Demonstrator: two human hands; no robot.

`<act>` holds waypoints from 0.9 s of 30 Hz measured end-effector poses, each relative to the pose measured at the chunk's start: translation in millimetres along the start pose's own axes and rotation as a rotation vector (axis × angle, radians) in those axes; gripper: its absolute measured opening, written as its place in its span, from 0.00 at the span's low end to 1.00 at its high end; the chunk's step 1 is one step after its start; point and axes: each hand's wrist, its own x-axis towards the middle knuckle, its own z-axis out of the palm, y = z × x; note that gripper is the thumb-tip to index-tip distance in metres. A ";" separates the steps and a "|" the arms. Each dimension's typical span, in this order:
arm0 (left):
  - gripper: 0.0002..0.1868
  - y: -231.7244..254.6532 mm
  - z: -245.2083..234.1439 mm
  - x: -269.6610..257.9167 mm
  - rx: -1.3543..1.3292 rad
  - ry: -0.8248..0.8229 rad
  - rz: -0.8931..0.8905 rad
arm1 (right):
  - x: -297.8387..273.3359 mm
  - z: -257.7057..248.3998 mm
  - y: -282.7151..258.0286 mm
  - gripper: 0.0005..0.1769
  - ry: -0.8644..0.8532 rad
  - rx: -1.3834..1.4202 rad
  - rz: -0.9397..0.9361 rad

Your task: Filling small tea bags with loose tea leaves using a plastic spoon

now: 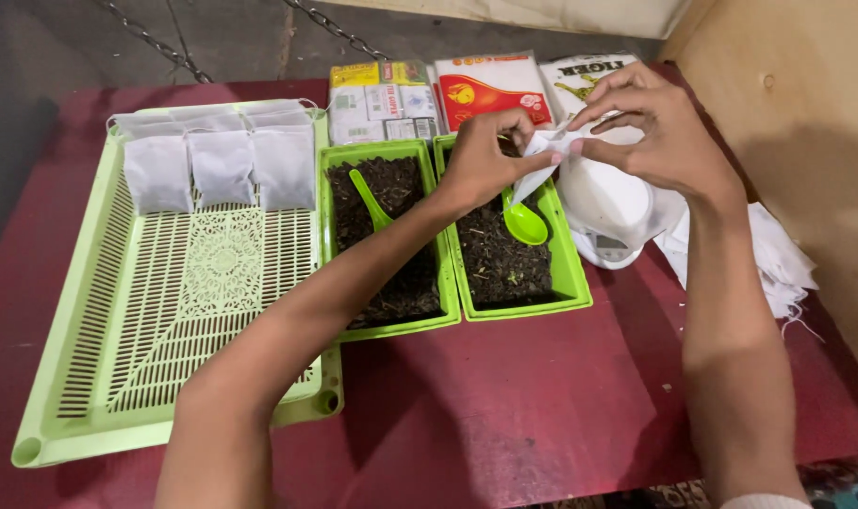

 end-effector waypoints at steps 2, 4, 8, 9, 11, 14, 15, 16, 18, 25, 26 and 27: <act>0.15 -6.0 -5.4 -1.7 0.035 -0.001 -0.019 | 5.0 2.2 0.0 0.14 -0.015 -0.056 -0.011; 0.15 -7.9 -10.5 -4.6 0.069 0.000 -0.041 | 9.8 4.2 -5.2 0.15 -0.033 -0.112 -0.019; 0.14 -1.9 -23.0 -7.7 0.006 0.004 0.025 | 17.1 12.1 -24.8 0.16 -0.242 -0.039 0.099; 0.14 -0.2 -25.9 -7.9 -0.071 0.017 0.098 | 17.9 15.1 -29.3 0.16 -0.276 0.114 0.123; 0.14 8.6 -29.7 -12.0 -0.064 0.016 0.099 | 18.8 16.9 -35.0 0.14 -0.300 0.067 0.171; 0.14 5.5 -30.0 -16.9 -0.059 0.012 0.090 | 20.9 24.6 -34.9 0.14 -0.346 0.032 0.228; 0.15 2.0 -29.7 -16.8 -0.060 0.009 0.084 | 22.9 27.2 -33.6 0.16 -0.367 0.041 0.233; 0.15 7.4 -33.5 -18.6 -0.059 0.009 0.086 | 23.7 29.9 -29.2 0.16 -0.366 0.041 0.231; 0.15 18.2 -40.8 -23.4 -0.108 -0.088 0.066 | 24.8 35.8 -20.4 0.12 -0.368 0.032 0.171; 0.21 -3.1 -54.9 -24.9 -0.210 -0.225 -0.013 | 24.0 33.2 -9.7 0.07 -0.338 0.085 0.158; 0.24 7.5 -54.8 -26.9 -0.185 -0.246 -0.019 | 24.4 36.2 1.2 0.07 -0.351 0.100 0.158; 0.27 18.1 -54.8 -29.1 -0.160 -0.268 -0.025 | 24.7 39.3 12.0 0.07 -0.364 0.116 0.159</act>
